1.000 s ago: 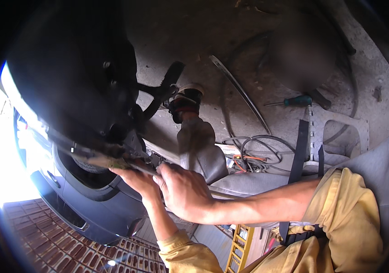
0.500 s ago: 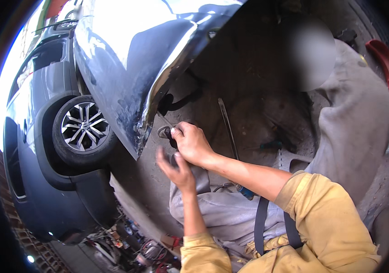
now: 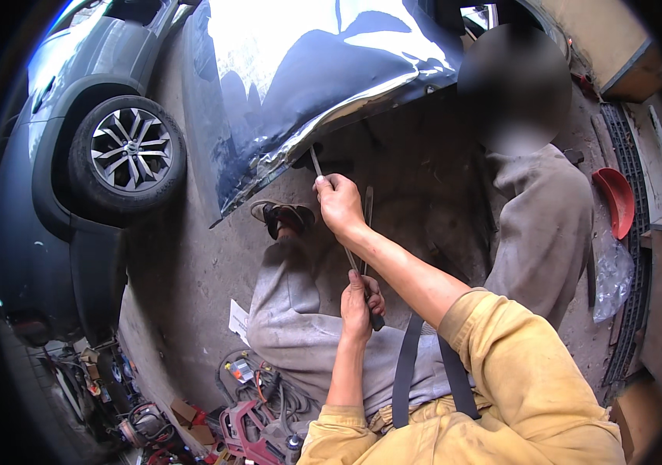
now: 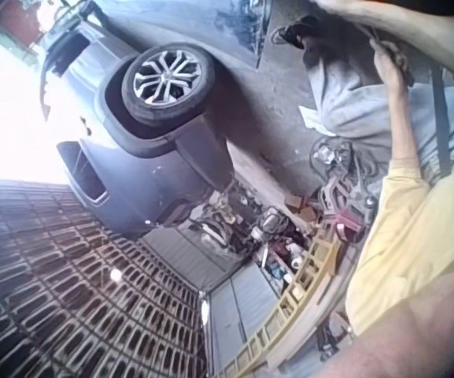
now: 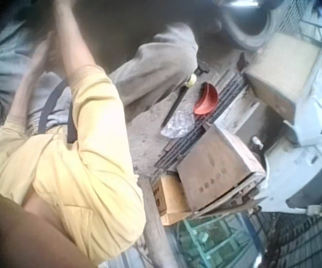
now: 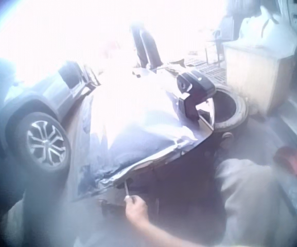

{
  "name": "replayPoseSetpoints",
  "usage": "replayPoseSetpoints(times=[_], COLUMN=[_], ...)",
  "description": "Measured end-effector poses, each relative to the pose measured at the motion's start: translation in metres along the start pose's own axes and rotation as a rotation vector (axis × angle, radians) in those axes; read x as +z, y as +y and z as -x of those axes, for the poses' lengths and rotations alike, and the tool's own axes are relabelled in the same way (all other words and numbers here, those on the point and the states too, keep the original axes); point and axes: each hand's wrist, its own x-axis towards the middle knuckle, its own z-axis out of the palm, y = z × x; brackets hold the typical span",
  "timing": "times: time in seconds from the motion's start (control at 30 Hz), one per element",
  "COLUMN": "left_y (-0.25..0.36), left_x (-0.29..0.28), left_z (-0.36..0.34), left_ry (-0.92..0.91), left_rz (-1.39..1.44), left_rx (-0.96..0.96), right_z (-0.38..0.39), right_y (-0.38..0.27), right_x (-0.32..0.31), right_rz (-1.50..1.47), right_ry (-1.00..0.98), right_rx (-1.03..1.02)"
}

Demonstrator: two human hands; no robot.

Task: The person is repairing a damaged car bumper by using a hammer and a metal rod to push out dents from the inside. They repeatedly strike the metal rod with the hammer to reshape the bumper's surface.

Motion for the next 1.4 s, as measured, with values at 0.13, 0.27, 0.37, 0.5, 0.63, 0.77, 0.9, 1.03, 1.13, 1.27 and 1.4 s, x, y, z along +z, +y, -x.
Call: replayPoseSetpoints(times=[0.13,0.27,0.37,0.5,0.63,0.77,0.9,1.03,1.13,1.27,1.4], left_y=[0.003,0.005,0.005,0.007,0.015,0.021,0.019,0.015,0.011,0.006,0.004], left_x=[0.003,0.003,0.006,0.01,0.014,0.019,0.019,0.017,0.016,0.013,0.012], left_z=[0.003,0.004,0.004,0.006,0.012,0.016,0.014,0.013,0.01,0.006,0.004], left_ry=[0.039,0.038,0.054,0.067,0.082,0.094,0.092,0.1,0.094,0.097,0.102], left_rz=[0.013,0.018,-0.003,-0.01,0.027,0.035,0.018,0.022,0.026,0.024,0.027], left_rx=[-0.015,-0.005,-0.017,-0.032,-0.075,-0.081,-0.071,-0.065,-0.052,-0.035,-0.032], right_z=[0.0,0.001,0.002,0.003,0.002,0.0,-0.003,-0.001,-0.001,-0.002,-0.001], right_y=[0.002,0.008,0.006,0.003,0.005,0.006,0.01,0.013,0.016,0.019,0.024], right_x=[-0.001,0.003,-0.001,-0.004,-0.003,-0.001,-0.001,0.0,-0.002,-0.001,-0.003], right_rz=[0.005,-0.013,-0.014,0.005,-0.05,-0.107,-0.128,-0.168,-0.155,-0.143,-0.14], right_ry=[-0.013,0.008,0.002,-0.031,-0.065,-0.081,-0.085,-0.115,-0.114,-0.104,-0.11], right_rx=[-0.037,-0.116,-0.114,-0.057,-0.009,0.01,-0.02,-0.039,-0.052,-0.088,-0.108])
